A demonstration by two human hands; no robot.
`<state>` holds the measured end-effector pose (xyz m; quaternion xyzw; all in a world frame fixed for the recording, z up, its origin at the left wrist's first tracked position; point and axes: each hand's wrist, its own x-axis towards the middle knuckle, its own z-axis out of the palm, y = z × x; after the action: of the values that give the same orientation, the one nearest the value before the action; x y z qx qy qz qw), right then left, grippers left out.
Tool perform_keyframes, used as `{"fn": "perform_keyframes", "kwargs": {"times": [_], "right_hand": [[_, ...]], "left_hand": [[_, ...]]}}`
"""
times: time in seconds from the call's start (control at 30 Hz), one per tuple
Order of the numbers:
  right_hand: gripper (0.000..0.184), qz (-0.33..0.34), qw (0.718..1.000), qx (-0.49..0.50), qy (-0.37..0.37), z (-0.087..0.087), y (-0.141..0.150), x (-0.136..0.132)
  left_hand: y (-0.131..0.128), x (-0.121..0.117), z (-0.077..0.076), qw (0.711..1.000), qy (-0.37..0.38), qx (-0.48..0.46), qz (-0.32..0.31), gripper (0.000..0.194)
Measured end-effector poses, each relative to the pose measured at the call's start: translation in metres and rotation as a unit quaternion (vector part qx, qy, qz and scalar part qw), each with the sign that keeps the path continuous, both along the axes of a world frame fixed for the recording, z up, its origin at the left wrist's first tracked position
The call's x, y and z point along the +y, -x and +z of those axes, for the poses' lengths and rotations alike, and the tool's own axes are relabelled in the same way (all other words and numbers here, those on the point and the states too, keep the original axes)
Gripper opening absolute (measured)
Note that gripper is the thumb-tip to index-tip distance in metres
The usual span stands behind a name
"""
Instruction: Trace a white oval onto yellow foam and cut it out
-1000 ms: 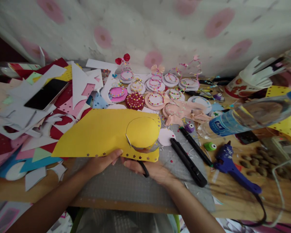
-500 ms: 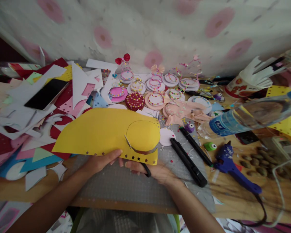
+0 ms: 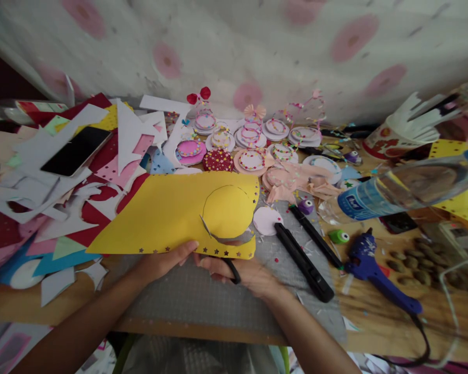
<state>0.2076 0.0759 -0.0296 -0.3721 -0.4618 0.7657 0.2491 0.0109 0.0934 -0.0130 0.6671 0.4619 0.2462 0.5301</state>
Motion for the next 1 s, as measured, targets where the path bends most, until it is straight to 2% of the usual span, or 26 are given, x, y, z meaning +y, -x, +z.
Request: {"fn": "perform_keyframes", "kwargs": {"times": [0.13, 0.33, 0.5, 0.87, 1.0], "right_hand": [[0.045, -0.015, 0.999, 0.001, 0.035, 0.004, 0.004, -0.001], [0.044, -0.053, 0.998, 0.014, 0.036, 0.008, 0.005, -0.004], [0.04, -0.049, 0.998, 0.01, 0.028, 0.009, 0.006, -0.002], [0.045, -0.03, 0.999, 0.014, 0.037, 0.001, 0.006, -0.006], [0.043, -0.033, 0.999, 0.003, 0.023, -0.002, 0.004, -0.007]], "left_hand": [[-0.002, -0.001, -0.001, 1.0, -0.013, 0.023, 0.005, 0.048], [-0.001, -0.004, -0.006, 0.999, -0.015, 0.027, 0.012, 0.046], [0.0, -0.004, -0.008, 0.999, -0.031, 0.034, 0.021, 0.045], [-0.003, -0.004, -0.007, 0.999, -0.022, 0.026, 0.027, 0.041], [-0.002, -0.002, -0.007, 1.0, -0.007, 0.016, -0.02, 0.045]]}}
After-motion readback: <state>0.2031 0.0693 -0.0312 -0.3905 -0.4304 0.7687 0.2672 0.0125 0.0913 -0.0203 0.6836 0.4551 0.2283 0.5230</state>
